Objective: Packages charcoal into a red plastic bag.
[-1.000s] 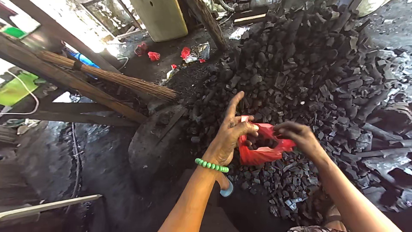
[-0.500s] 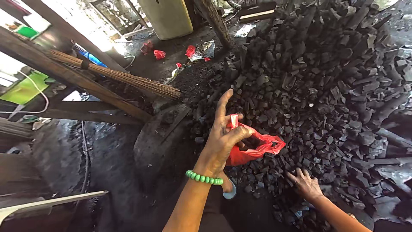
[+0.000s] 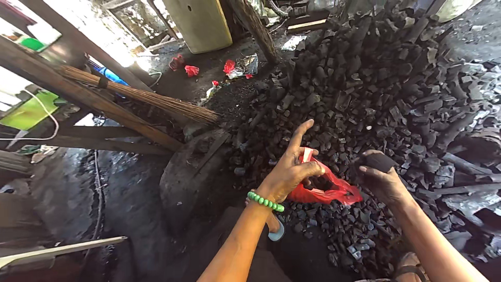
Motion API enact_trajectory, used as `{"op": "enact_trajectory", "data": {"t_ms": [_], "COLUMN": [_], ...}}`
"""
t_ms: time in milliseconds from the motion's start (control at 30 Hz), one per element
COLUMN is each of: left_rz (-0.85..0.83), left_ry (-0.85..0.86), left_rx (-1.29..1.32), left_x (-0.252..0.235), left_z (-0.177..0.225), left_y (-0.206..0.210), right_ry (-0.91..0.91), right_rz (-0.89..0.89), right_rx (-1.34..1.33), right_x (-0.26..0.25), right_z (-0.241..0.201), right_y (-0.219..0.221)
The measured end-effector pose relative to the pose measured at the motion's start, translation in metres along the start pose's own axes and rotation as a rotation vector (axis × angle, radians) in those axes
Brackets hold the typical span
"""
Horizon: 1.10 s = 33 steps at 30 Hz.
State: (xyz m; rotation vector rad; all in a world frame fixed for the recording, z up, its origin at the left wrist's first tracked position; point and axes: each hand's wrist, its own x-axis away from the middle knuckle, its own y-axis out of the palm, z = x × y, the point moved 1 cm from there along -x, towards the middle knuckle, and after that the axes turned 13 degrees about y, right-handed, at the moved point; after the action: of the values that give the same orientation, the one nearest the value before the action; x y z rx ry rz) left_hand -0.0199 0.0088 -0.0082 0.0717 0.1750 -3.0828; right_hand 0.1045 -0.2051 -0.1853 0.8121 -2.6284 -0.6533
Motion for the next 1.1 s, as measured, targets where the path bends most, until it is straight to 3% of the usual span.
{"op": "enact_trajectory", "data": {"t_ms": [67,133,200,267,333,400,467,500,533,600,667,700,767,900,1100], "left_rz": [-0.037,-0.031,0.011,0.072,0.106,0.122,0.147,0.154,0.166,0.197,0.218,0.225,0.237,0.264,0.285], "left_ry": [0.010,0.020,0.023,0.017,0.004,0.020,0.049,0.065,0.077,0.089,0.100,0.101,0.101,0.102,0.103], "left_rx": [-0.027,0.001,0.063,0.090,0.086,0.089,0.110,0.116,0.119,0.122,0.121,0.114,0.111,0.084,0.091], "left_x": [0.001,-0.002,-0.006,-0.008,-0.006,-0.004,-0.002,-0.001,0.000,0.002,0.004,0.005,0.007,0.011,0.010], "left_z": [0.000,0.001,0.000,0.001,0.002,0.003,0.002,0.002,0.003,0.008,0.011,0.011,0.012,0.011,0.015], "left_y": [0.002,0.003,0.004,0.002,0.000,-0.003,-0.006,-0.007,-0.008,-0.011,-0.013,-0.014,-0.017,-0.024,-0.026], "right_ry": [-0.135,-0.215,0.004,0.353,0.372,0.139,0.108,0.134,0.168,0.348,0.681,0.834,0.960,0.908,0.754], "right_rz": [-0.132,-0.197,-0.280,-0.379,-0.446,-0.420,-0.223,-0.046,0.152,0.480,0.562,0.547,0.538,0.473,0.137], "right_rx": [0.273,0.844,1.450,1.739,1.726,1.332,0.742,0.535,0.498,0.811,1.177,1.315,1.460,1.588,1.780], "right_x": [0.000,0.001,-0.003,-0.005,0.003,0.013,0.019,0.021,0.023,0.035,0.057,0.065,0.071,0.070,0.066], "right_z": [-0.012,-0.013,-0.007,-0.008,-0.024,-0.039,-0.032,-0.021,-0.006,0.037,0.082,0.100,0.122,0.151,0.144], "right_y": [0.037,0.068,0.087,0.093,0.087,0.063,0.026,0.002,-0.027,-0.089,-0.117,-0.112,-0.082,-0.042,-0.073]}}
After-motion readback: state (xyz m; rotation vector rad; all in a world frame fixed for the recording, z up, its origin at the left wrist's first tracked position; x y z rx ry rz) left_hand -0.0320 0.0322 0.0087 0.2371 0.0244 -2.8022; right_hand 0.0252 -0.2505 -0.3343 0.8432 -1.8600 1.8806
